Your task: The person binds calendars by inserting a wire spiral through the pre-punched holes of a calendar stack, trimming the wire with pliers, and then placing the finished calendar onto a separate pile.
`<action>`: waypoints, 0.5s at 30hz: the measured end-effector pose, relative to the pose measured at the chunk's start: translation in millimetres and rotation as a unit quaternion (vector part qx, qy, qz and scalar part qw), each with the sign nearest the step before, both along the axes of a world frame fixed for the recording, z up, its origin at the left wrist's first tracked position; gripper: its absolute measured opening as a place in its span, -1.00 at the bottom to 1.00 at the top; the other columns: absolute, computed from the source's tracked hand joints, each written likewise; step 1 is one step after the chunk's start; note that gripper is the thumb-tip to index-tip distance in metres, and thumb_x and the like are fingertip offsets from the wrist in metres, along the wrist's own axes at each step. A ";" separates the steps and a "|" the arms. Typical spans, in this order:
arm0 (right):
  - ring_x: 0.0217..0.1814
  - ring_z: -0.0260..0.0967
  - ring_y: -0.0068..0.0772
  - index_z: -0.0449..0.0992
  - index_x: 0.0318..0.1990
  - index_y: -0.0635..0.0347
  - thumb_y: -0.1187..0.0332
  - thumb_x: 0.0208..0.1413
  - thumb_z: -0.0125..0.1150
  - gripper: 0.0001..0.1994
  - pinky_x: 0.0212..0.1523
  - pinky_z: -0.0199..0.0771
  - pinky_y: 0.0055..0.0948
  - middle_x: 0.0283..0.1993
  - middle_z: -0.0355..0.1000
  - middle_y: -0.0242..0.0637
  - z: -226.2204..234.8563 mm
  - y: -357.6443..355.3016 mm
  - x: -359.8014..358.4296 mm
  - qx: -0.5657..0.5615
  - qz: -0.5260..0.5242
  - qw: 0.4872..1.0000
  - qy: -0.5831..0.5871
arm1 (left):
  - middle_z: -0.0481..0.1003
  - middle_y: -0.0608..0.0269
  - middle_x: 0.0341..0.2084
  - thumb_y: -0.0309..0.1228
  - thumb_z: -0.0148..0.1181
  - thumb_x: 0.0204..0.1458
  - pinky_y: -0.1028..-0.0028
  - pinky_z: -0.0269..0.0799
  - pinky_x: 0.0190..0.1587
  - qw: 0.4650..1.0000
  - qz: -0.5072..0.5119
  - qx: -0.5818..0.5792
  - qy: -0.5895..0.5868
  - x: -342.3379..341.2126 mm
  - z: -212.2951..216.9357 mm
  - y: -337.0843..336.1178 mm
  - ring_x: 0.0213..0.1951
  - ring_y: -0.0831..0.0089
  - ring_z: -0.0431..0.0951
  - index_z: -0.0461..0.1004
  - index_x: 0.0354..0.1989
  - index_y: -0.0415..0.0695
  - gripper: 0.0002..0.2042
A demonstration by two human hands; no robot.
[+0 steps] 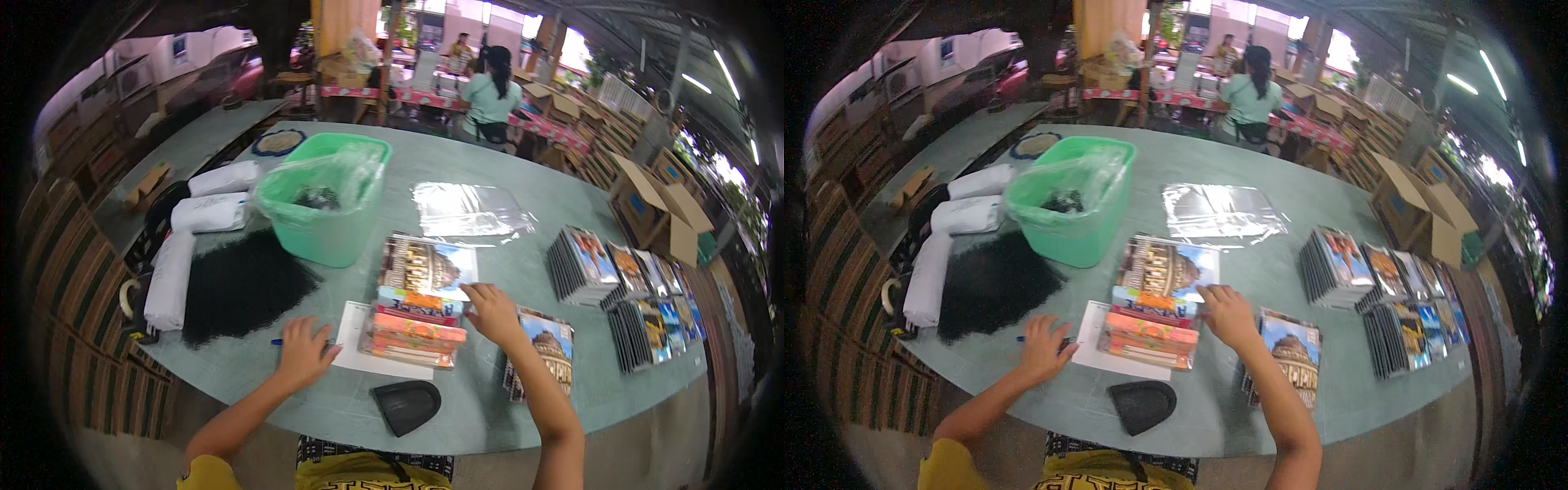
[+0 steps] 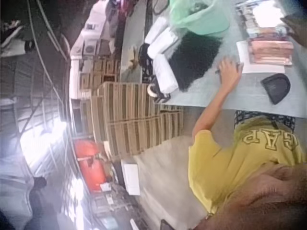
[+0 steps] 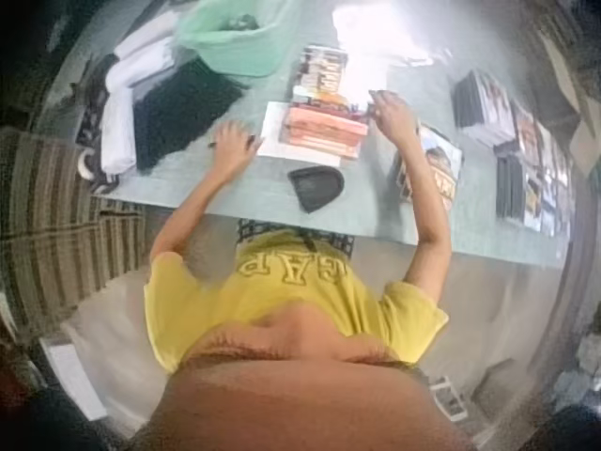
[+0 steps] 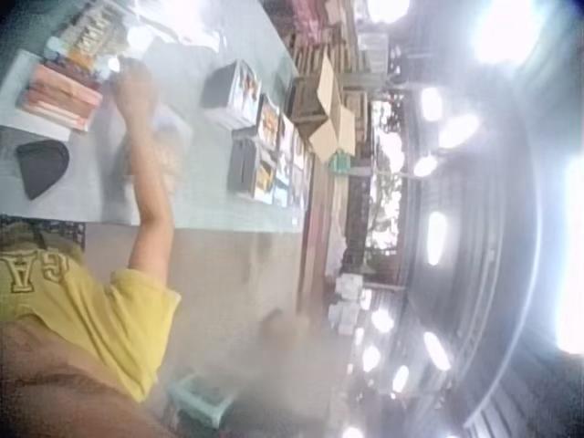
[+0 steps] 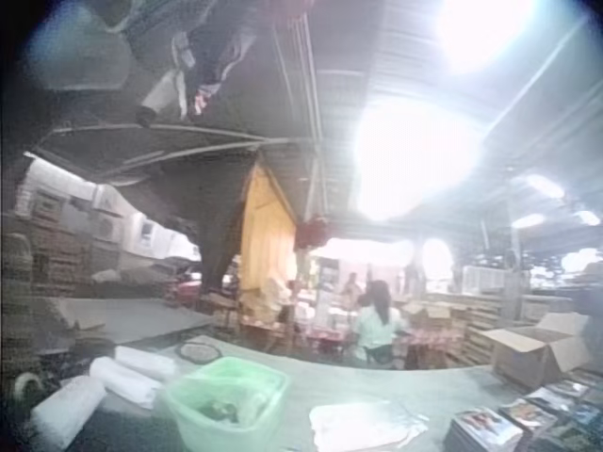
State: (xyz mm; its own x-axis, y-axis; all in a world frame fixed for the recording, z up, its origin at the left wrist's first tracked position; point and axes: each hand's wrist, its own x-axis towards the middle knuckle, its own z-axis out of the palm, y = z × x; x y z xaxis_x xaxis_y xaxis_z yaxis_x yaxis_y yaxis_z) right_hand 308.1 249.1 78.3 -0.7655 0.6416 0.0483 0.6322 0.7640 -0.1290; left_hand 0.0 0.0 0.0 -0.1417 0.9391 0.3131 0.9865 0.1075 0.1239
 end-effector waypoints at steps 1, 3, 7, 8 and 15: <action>0.23 0.10 -0.15 0.17 0.23 -0.04 0.33 -0.33 0.33 -0.20 0.15 0.14 -0.19 0.22 0.17 -0.23 0.1 6.0 -6.8 0.062 0.062 0.996 0.013 | 0.20 -0.06 0.06 -0.10 0.28 -0.16 0.10 0.02 0.20 0.999 -0.012 0.003 -0.051 12.2 0.9 12.8 0.13 0.05 0.19 0.15 0.18 -0.11 -0.28; 0.21 0.13 -0.12 0.21 0.20 -0.03 0.39 -0.35 0.30 -0.23 0.12 0.17 -0.20 0.20 0.19 -0.25 -10.8 12.8 -48.1 0.121 0.125 0.982 0.075 | 0.23 -0.09 0.02 -0.20 0.30 -0.15 0.18 0.12 0.16 0.986 -0.042 0.031 -0.161 5.0 23.5 22.6 0.08 0.04 0.23 0.15 0.18 -0.14 -0.30; 0.18 0.16 -0.13 0.23 0.17 -0.07 0.47 -0.41 0.26 -0.22 0.09 0.20 -0.22 0.18 0.21 -0.29 -31.4 24.3 -49.0 0.117 0.117 0.983 0.077 | 0.26 -0.06 0.00 -0.32 0.33 -0.17 0.23 0.20 0.11 0.876 -0.075 0.040 -0.475 55.8 48.0 43.4 0.04 0.06 0.27 0.14 0.18 -0.15 -0.31; 0.19 0.16 -0.13 0.23 0.17 -0.08 0.47 -0.41 0.26 -0.22 0.08 0.20 -0.21 0.18 0.22 -0.29 -28.8 23.3 -50.1 0.103 0.116 0.986 0.062 | 0.26 -0.06 -0.01 -0.33 0.31 -0.15 0.23 0.22 0.10 0.889 -0.047 0.093 -0.446 63.5 47.3 48.1 0.04 0.06 0.28 0.17 0.16 -0.15 -0.35; 0.01 0.32 -0.16 0.43 -0.10 0.01 0.27 -0.32 0.41 -0.50 -0.02 0.36 -0.23 0.05 0.33 -0.32 -33.4 49.2 -61.3 0.100 0.060 0.991 0.063 | 0.36 0.05 -0.12 -0.48 0.12 0.01 0.34 0.30 0.00 0.715 -0.380 0.156 -0.565 90.9 182.5 -3.6 -0.08 0.17 0.39 0.44 -0.12 -0.21 -0.76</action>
State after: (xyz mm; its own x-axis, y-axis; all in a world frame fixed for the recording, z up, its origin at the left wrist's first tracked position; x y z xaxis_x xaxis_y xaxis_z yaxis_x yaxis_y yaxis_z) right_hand 246.8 298.3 44.9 -0.8157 0.5138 0.2657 0.5230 0.8513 -0.0405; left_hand 90.9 -3.6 182.5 0.0451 0.7888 0.6130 -0.0043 -0.6135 0.7897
